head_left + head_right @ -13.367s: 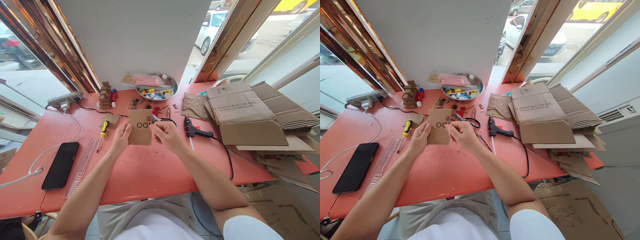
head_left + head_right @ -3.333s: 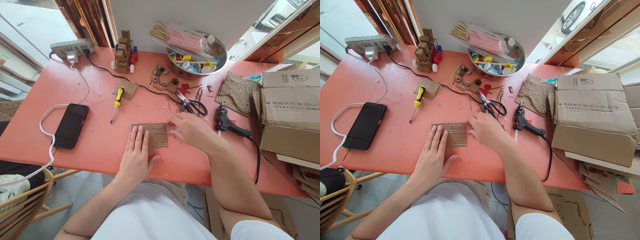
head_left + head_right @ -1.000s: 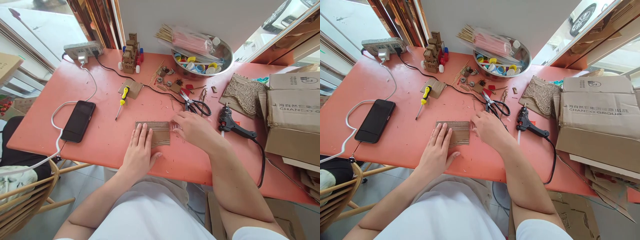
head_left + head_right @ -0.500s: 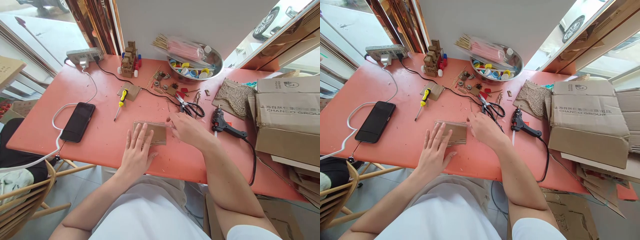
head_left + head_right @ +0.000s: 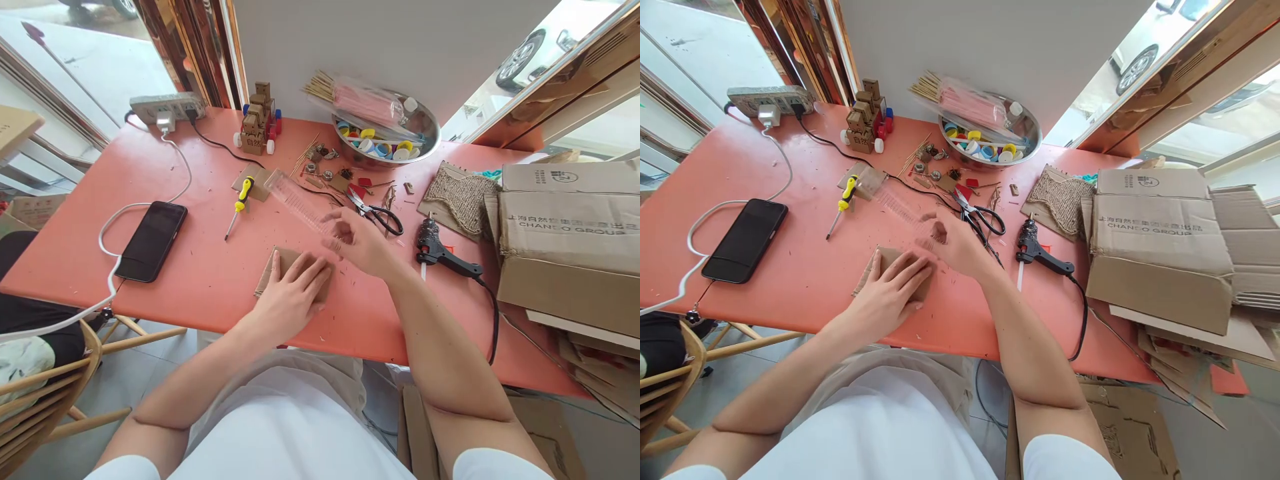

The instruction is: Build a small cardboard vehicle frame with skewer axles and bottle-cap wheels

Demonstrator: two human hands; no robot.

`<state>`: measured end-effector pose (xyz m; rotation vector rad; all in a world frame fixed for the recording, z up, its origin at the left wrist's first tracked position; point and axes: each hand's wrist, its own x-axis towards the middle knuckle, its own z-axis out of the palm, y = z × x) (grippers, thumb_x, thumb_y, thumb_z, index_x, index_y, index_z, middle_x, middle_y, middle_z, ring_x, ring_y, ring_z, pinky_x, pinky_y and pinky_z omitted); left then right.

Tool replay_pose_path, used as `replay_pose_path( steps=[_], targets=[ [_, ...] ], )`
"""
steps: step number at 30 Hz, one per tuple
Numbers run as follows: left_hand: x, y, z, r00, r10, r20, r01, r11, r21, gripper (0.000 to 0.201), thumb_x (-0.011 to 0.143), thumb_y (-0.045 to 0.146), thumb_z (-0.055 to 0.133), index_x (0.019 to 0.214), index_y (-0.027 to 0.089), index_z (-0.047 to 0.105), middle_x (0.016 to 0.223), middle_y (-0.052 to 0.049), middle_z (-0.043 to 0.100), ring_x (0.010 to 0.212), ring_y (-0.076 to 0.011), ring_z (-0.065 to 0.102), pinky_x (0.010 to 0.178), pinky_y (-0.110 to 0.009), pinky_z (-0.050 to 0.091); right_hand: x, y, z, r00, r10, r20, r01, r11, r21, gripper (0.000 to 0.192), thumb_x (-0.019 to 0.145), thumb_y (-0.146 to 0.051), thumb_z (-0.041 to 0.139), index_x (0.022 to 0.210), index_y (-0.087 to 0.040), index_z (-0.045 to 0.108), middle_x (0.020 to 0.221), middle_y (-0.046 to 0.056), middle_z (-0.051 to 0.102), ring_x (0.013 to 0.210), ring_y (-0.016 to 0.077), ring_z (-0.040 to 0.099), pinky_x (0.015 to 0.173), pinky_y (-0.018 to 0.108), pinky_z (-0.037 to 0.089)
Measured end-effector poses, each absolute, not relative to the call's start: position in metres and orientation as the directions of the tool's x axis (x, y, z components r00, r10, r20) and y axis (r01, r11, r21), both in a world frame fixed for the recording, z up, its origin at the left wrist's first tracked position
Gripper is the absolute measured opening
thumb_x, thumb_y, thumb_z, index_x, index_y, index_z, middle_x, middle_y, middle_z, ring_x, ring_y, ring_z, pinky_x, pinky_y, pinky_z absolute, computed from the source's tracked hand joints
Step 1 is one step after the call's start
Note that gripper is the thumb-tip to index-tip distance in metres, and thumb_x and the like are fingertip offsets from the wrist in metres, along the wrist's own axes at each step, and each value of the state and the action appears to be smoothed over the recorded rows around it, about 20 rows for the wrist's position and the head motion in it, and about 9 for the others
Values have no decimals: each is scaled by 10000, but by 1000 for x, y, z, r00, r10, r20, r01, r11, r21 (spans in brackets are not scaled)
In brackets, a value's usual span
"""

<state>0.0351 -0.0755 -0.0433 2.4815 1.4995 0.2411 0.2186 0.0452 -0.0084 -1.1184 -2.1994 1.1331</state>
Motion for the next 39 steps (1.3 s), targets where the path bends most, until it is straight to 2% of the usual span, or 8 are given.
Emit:
replay_pose_path(
  steps=[3, 6, 9, 12, 14, 22, 32, 39],
  targets=[
    [1, -82, -26, 617, 787, 13, 720, -571, 393, 540, 998, 185, 512, 1529, 253, 587, 1589, -87, 643, 1570, -292, 493, 1330, -672, 285, 212, 41, -10, -659, 750, -55, 424, 310, -851, 516, 876, -674, 744, 1037, -203, 608, 669, -85, 480, 612, 134, 462, 617, 264, 378],
    [-17, -93, -16, 648, 762, 9, 667, -573, 476, 471, 976, 99, 451, 1301, 300, 725, 1465, -23, 735, 1497, -208, 575, 1381, -579, 214, 210, 36, -8, -679, 729, -80, 477, 356, -804, 448, 922, -610, 731, 1035, -182, 662, 679, -66, 506, 642, 142, 480, 641, 266, 386],
    [-12, -112, -25, 577, 810, 108, 724, -568, 390, 350, 1009, 202, 529, 1272, 267, 751, 1479, -92, 720, 1488, -281, 587, 1366, -634, 223, 211, 33, -5, -682, 727, -77, 552, 443, -706, 331, 959, -427, 730, 1160, -164, 727, 797, 0, 634, 734, 174, 573, 735, 286, 456],
    [-5, -132, -41, 418, 894, 160, 868, -445, 220, 569, 990, 367, 670, 1537, 229, 597, 1630, -218, 567, 1554, -444, 487, 1275, -820, 226, 214, 34, -3, -694, 717, -60, 604, 536, -590, 300, 940, -289, 732, 1217, -184, 778, 970, 72, 696, 880, 223, 647, 850, 325, 505],
    [-10, -139, -49, 359, 916, 182, 903, -390, 181, 633, 993, 411, 674, 1588, 239, 546, 1648, -225, 543, 1559, -471, 471, 1241, -833, 283, 217, 35, -4, -702, 710, -56, 620, 571, -539, 345, 938, -244, 710, 1273, -213, 787, 1006, 80, 675, 919, 239, 661, 892, 348, 526],
    [-63, -129, -47, 507, 849, 146, 812, -528, 248, 525, 1053, 369, 557, 1574, 306, 572, 1612, -98, 616, 1583, -321, 478, 1318, -613, 354, 221, 37, -9, -736, 671, -91, 621, 615, -485, 479, 948, -210, 670, 1421, -251, 738, 1007, 79, 633, 932, 250, 656, 932, 379, 562],
    [-74, -120, -45, 448, 879, 165, 817, -477, 324, 456, 1023, 254, 508, 1432, 299, 703, 1515, -84, 703, 1488, -289, 597, 1341, -611, 323, 217, 31, -8, -741, 667, -77, 629, 650, -426, 460, 989, -290, 640, 1440, -279, 728, 1066, 115, 652, 1015, 292, 636, 980, 447, 562],
    [-59, -121, -53, 323, 911, 257, 861, -395, 320, 253, 1050, 305, 538, 1174, 267, 755, 1372, -102, 777, 1366, -276, 683, 1315, -573, 383, 211, 27, -13, -732, 680, -44, 649, 676, -350, 440, 1019, -264, 580, 1432, -267, 732, 1144, 145, 659, 1088, 316, 626, 1013, 496, 550]
  ],
)
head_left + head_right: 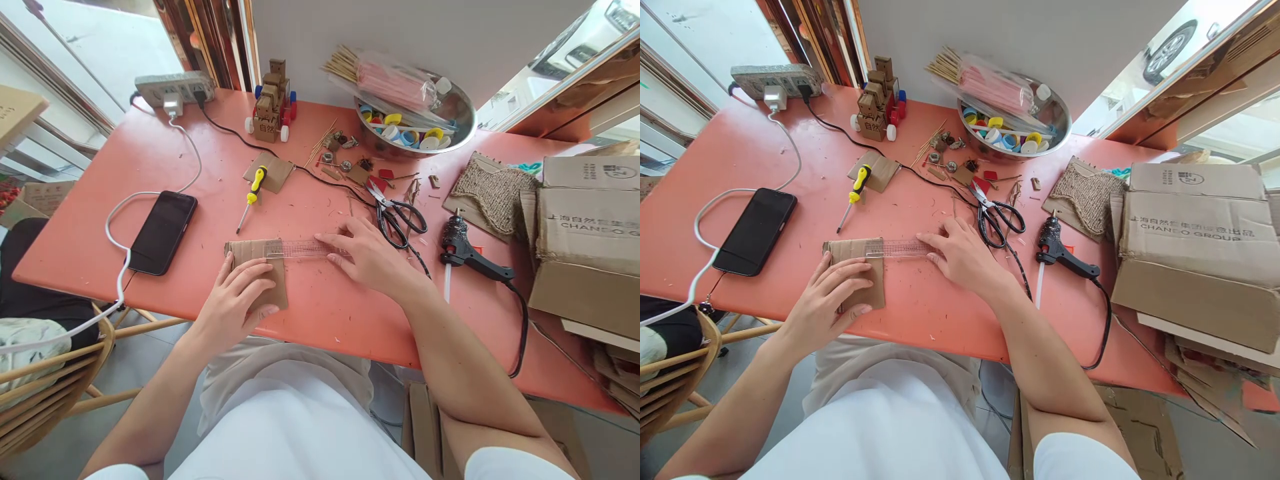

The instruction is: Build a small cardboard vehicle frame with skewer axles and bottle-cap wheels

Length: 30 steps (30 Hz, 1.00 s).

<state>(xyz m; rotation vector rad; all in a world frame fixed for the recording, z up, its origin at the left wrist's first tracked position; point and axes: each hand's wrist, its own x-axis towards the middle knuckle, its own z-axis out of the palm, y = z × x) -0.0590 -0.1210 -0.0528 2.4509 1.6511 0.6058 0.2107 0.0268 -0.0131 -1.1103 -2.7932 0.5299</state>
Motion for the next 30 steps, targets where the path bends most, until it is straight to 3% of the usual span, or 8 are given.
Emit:
replay_pose_path(
  steps=[4, 7, 9, 15, 22, 30],
  targets=[
    [-53, -119, -62, 202, 934, 295, 899, -296, 324, 429, 1062, 338, 534, 1479, 262, 605, 1485, -134, 708, 1407, -293, 651, 1290, -564, 415, 213, 26, -14, -729, 683, -43, 653, 675, -343, 450, 1025, -267, 557, 1444, -257, 720, 1140, 150, 661, 1080, 320, 622, 1002, 501, 553],
    [-52, -118, -68, 248, 928, 278, 899, -327, 290, 637, 1071, 399, 522, 1675, 253, 382, 1590, -162, 626, 1474, -324, 597, 1283, -575, 414, 214, 27, -15, -731, 682, -25, 645, 679, -351, 455, 1026, -254, 533, 1440, -271, 720, 1147, 148, 668, 1083, 321, 619, 1009, 515, 550],
    [-52, -118, -70, 275, 925, 262, 902, -343, 261, 678, 1073, 428, 516, 1702, 248, 338, 1608, -173, 607, 1484, -340, 586, 1284, -586, 404, 214, 28, -16, -731, 682, -19, 643, 680, -354, 459, 1025, -243, 522, 1438, -274, 720, 1153, 149, 672, 1085, 322, 617, 1012, 523, 546],
    [-46, -117, -71, 249, 940, 235, 924, -303, 233, 687, 1081, 425, 485, 1713, 213, 317, 1600, -194, 608, 1486, -345, 582, 1301, -602, 364, 212, 29, -16, -747, 664, -36, 630, 690, -356, 428, 1048, -230, 496, 1393, -253, 747, 1160, 152, 671, 1140, 319, 617, 1021, 492, 533],
    [-40, -116, -69, 218, 949, 228, 938, -269, 220, 627, 1084, 390, 472, 1673, 183, 412, 1593, -206, 612, 1468, -347, 605, 1313, -598, 347, 209, 29, -17, -743, 668, -41, 636, 686, -354, 423, 1053, -208, 504, 1389, -263, 755, 1166, 154, 684, 1149, 319, 621, 988, 477, 538],
    [-39, -115, -68, 276, 912, 304, 931, -333, 153, 584, 1105, 375, 432, 1622, 108, 474, 1576, -251, 612, 1468, -349, 610, 1312, -604, 333, 214, 32, -27, -764, 645, 17, 600, 719, -350, 424, 1072, -234, 481, 1394, -278, 753, 1157, 145, 684, 1099, 295, 617, 961, 446, 522]
  ],
)
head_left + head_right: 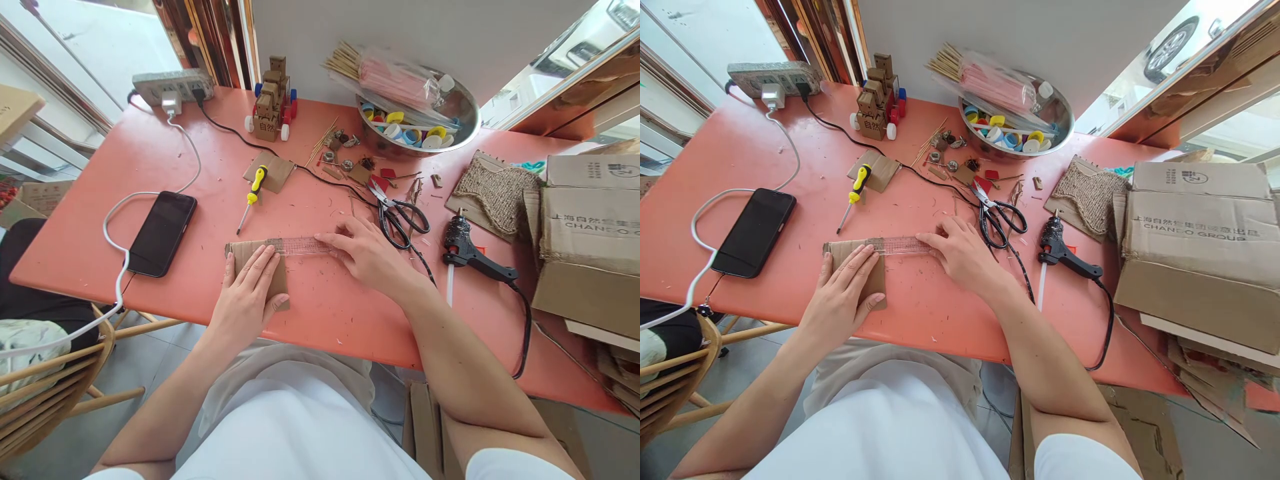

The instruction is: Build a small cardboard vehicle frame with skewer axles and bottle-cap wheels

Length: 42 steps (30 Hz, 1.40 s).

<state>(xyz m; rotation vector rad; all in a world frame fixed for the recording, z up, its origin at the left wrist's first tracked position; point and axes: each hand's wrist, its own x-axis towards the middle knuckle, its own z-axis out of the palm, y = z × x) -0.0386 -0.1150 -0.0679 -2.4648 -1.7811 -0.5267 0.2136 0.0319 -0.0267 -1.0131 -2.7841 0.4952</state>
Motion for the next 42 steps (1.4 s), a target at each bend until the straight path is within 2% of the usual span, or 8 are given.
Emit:
replay_pose_path(
  steps=[10, 15, 24, 42],
  targets=[
    [-38, -116, -68, 254, 940, 229, 945, -292, 150, 562, 1103, 369, 412, 1599, 133, 529, 1612, -227, 584, 1489, -353, 589, 1324, -618, 307, 215, 32, -28, -768, 639, 30, 600, 735, -316, 439, 1062, -195, 477, 1396, -278, 751, 1157, 148, 689, 1090, 291, 622, 950, 434, 515],
    [-38, -116, -69, 252, 944, 212, 946, -287, 152, 583, 1101, 375, 419, 1632, 144, 484, 1647, -223, 540, 1517, -358, 558, 1326, -633, 294, 215, 32, -30, -768, 639, 43, 596, 738, -317, 457, 1059, -182, 468, 1402, -293, 748, 1172, 145, 696, 1103, 291, 628, 979, 458, 522],
    [-39, -116, -70, 248, 945, 212, 945, -285, 164, 617, 1096, 372, 446, 1680, 177, 405, 1651, -205, 542, 1527, -353, 547, 1341, -638, 260, 214, 30, -27, -769, 638, 40, 601, 744, -292, 484, 1046, -132, 463, 1402, -291, 750, 1148, 140, 695, 1096, 286, 626, 932, 422, 517],
    [-30, -114, -66, 237, 940, 247, 953, -274, 128, 545, 1097, 341, 428, 1574, 108, 557, 1583, -233, 610, 1497, -354, 581, 1326, -641, 300, 214, 30, -25, -775, 631, 47, 593, 750, -292, 450, 1045, -150, 496, 1384, -285, 759, 1125, 127, 686, 1052, 273, 619, 922, 408, 521]
  ],
)
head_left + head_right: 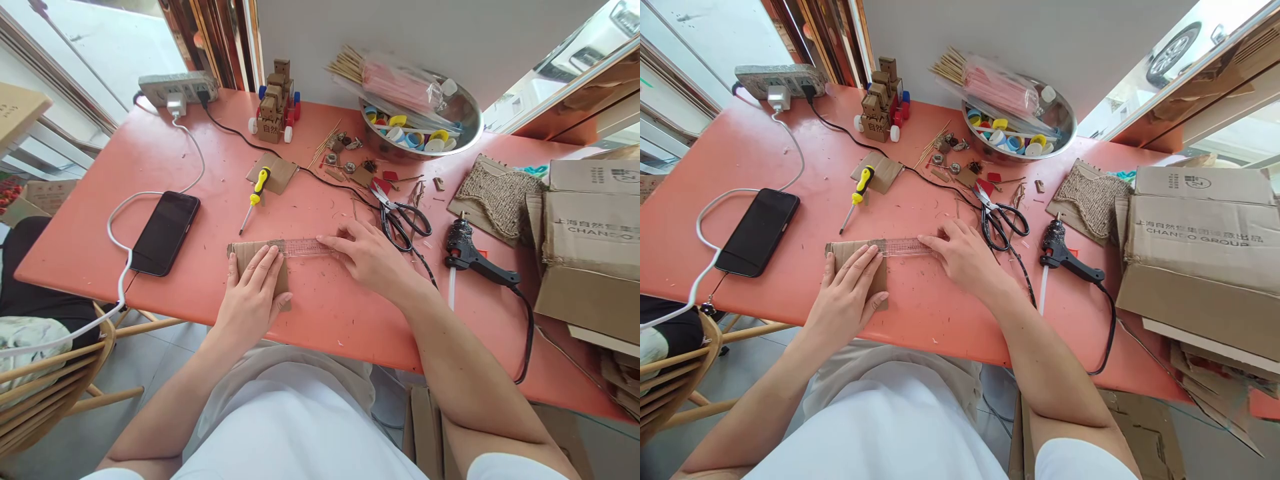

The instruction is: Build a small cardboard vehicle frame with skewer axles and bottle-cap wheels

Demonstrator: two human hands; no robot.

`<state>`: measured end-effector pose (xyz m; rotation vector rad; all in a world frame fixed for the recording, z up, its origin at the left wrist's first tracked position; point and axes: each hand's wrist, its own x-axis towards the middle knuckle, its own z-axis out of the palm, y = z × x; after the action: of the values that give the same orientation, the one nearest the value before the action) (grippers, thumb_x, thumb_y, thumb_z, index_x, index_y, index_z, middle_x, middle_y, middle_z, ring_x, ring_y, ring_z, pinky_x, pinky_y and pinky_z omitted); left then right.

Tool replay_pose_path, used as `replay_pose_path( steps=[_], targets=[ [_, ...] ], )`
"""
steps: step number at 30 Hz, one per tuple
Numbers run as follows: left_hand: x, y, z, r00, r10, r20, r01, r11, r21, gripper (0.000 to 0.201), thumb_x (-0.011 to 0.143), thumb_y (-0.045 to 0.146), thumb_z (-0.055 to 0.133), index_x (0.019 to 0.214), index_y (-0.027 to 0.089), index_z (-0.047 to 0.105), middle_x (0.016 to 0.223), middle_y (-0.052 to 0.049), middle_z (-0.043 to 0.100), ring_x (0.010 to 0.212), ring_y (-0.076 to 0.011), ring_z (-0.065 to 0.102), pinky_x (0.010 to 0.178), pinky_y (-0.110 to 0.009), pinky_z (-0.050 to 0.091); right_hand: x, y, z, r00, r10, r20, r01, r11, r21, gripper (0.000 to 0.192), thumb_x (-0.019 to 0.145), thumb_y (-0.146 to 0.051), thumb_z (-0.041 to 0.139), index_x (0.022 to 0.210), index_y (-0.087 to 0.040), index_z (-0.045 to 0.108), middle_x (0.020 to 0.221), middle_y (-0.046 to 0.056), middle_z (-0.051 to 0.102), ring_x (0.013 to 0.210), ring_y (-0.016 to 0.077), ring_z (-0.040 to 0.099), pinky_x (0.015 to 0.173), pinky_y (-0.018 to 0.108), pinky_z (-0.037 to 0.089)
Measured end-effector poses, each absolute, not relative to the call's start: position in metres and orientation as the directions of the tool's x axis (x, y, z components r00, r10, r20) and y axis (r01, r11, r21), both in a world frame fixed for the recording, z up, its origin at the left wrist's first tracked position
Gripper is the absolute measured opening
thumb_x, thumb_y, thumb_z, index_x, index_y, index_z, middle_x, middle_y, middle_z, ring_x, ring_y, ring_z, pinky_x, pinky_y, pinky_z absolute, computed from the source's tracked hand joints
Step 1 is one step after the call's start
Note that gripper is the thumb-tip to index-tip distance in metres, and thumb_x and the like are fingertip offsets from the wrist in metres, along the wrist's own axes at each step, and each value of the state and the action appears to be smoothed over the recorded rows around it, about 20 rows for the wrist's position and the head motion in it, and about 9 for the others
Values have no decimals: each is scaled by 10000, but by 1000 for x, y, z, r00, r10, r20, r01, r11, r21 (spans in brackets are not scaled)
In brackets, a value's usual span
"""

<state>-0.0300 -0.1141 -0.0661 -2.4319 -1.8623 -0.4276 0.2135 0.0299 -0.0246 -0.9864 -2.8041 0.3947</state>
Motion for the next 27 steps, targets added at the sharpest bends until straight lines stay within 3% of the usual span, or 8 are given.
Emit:
replay_pose_path(
  steps=[13, 27],
  targets=[
    [-27, -114, -69, 174, 958, 226, 955, -221, 199, 604, 1080, 360, 455, 1657, 181, 454, 1614, -215, 584, 1525, -374, 545, 1332, -692, 241, 211, 27, -21, -768, 640, 30, 609, 744, -275, 496, 1040, -129, 459, 1410, -297, 744, 1128, 131, 699, 1055, 277, 625, 955, 429, 529],
    [-24, -113, -65, 175, 959, 224, 959, -217, 181, 542, 1090, 355, 426, 1567, 146, 577, 1596, -222, 599, 1503, -373, 570, 1315, -691, 288, 212, 28, -23, -764, 643, 48, 610, 745, -269, 496, 1038, -121, 469, 1397, -308, 755, 1105, 120, 696, 1024, 265, 635, 938, 414, 546]
  ],
)
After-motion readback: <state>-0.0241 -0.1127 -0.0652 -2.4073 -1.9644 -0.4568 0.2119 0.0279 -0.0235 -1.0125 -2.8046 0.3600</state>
